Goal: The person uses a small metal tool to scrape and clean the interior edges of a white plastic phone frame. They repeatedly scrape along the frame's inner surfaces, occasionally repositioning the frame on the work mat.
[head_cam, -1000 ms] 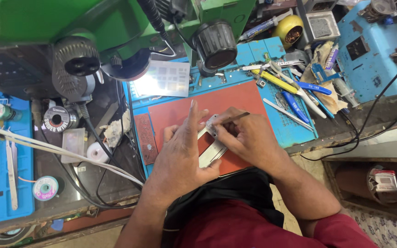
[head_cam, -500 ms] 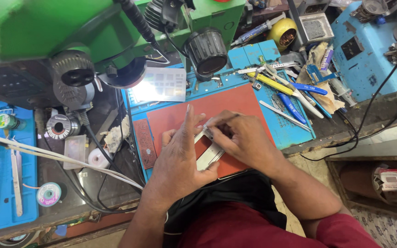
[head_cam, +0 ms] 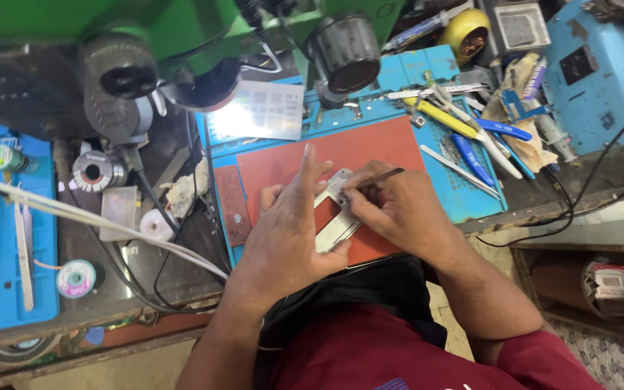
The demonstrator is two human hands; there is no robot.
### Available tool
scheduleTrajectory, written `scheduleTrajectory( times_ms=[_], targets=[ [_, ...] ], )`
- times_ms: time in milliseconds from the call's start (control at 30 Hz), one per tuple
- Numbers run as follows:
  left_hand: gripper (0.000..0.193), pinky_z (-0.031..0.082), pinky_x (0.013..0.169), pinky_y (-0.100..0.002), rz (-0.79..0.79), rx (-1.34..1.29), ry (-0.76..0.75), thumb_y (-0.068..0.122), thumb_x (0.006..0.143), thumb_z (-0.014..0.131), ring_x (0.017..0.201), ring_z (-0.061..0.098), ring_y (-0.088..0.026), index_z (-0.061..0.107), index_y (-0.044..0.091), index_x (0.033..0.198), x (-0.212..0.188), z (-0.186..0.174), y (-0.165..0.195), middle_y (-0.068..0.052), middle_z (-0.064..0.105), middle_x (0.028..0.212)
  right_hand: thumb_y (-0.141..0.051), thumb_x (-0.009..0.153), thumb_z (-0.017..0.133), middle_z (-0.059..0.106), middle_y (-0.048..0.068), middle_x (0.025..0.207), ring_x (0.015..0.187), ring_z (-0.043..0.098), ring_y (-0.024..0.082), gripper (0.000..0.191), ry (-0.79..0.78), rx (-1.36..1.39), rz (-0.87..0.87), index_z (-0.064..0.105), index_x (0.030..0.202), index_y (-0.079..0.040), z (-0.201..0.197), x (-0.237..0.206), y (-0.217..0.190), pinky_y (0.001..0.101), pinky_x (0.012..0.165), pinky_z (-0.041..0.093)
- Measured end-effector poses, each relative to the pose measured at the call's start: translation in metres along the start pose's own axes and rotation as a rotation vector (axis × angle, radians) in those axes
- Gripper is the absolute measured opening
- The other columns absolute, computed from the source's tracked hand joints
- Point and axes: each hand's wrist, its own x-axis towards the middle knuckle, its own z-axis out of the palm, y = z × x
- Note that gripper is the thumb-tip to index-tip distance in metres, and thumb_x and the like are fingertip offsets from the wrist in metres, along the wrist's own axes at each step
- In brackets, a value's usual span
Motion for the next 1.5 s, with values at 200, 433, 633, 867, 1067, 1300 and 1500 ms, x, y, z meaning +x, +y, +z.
scheduleTrajectory(
  times_ms=[200, 433, 633, 867, 1067, 1300, 1500],
  targets=[
    [0.125, 0.036, 0.109, -0.043, -0.002, -0.009, 0.013, 0.021, 0.072, 0.087, 0.131, 0.064, -0.027, 0.003, 0.003, 0.163, 0.001, -0.003, -0.006, -0.017, 0.058, 0.149, -0.013, 0.093, 0.072, 0.077, 0.006, 0.09, 0.069, 0.072, 0.011, 0.015, 0.045, 0.022, -0.085, 0.074, 0.104, -0.002, 0.012, 0.006, 0.004, 0.025, 0.06, 0.055],
    [0.123, 0.036, 0.109, -0.042, -0.001, -0.004, 0.01, 0.021, 0.074, 0.086, 0.133, 0.063, -0.026, 0.003, 0.004, 0.164, -0.002, -0.006, -0.009, -0.015, 0.058, 0.151, -0.011, 0.092, 0.073, 0.076, 0.008, 0.09, 0.069, 0.072, 0.012, 0.016, 0.132, -0.079, -0.134, 0.073, 0.106, -0.002, 0.018, 0.006, 0.006, 0.0261, 0.06, 0.055],
    [0.125, 0.036, 0.109, -0.043, 0.0, 0.008, 0.007, 0.021, 0.073, 0.086, 0.133, 0.062, -0.027, 0.001, 0.004, 0.163, -0.001, -0.008, -0.012, -0.015, 0.058, 0.149, -0.011, 0.092, 0.074, 0.074, 0.01, 0.091, 0.072, 0.073, 0.013, 0.018, 0.119, -0.06, -0.105, 0.072, 0.107, -0.003, 0.02, 0.008, 0.003, 0.0261, 0.062, 0.056],
    [0.124, 0.036, 0.107, -0.043, 0.002, 0.017, 0.009, 0.021, 0.071, 0.086, 0.129, 0.064, -0.026, 0.004, 0.002, 0.162, 0.004, -0.008, -0.011, -0.017, 0.059, 0.147, -0.014, 0.091, 0.076, 0.074, 0.01, 0.093, 0.074, 0.073, 0.015, 0.019, 0.105, -0.089, -0.175, 0.072, 0.107, -0.003, 0.017, 0.009, -0.004, 0.028, 0.065, 0.057],
    [0.123, 0.037, 0.106, -0.045, 0.007, 0.053, 0.0, 0.023, 0.072, 0.087, 0.125, 0.065, -0.027, 0.005, -0.003, 0.16, 0.008, -0.004, -0.004, -0.018, 0.056, 0.148, -0.014, 0.09, 0.075, 0.073, 0.01, 0.091, 0.074, 0.073, 0.019, 0.019, 0.099, -0.129, -0.169, 0.071, 0.106, -0.003, 0.009, 0.009, -0.002, 0.0302, 0.064, 0.056],
    [0.124, 0.035, 0.107, -0.047, 0.013, 0.069, -0.004, 0.024, 0.072, 0.087, 0.129, 0.062, -0.029, 0.004, -0.002, 0.16, 0.01, 0.0, 0.004, -0.018, 0.056, 0.147, -0.012, 0.088, 0.075, 0.072, 0.01, 0.09, 0.074, 0.072, 0.024, 0.017, 0.113, -0.119, -0.221, 0.071, 0.103, -0.005, 0.006, 0.003, 0.002, 0.0331, 0.062, 0.056],
    [0.126, 0.034, 0.108, -0.047, -0.02, 0.049, -0.025, 0.024, 0.07, 0.088, 0.128, 0.062, -0.029, 0.004, -0.002, 0.16, 0.011, 0.0, 0.008, -0.019, 0.056, 0.146, -0.011, 0.09, 0.074, 0.07, 0.01, 0.089, 0.08, 0.071, 0.026, 0.014, 0.119, -0.129, -0.297, 0.071, 0.103, -0.007, 0.004, -0.001, 0.001, 0.0345, 0.069, 0.057]
  ],
)
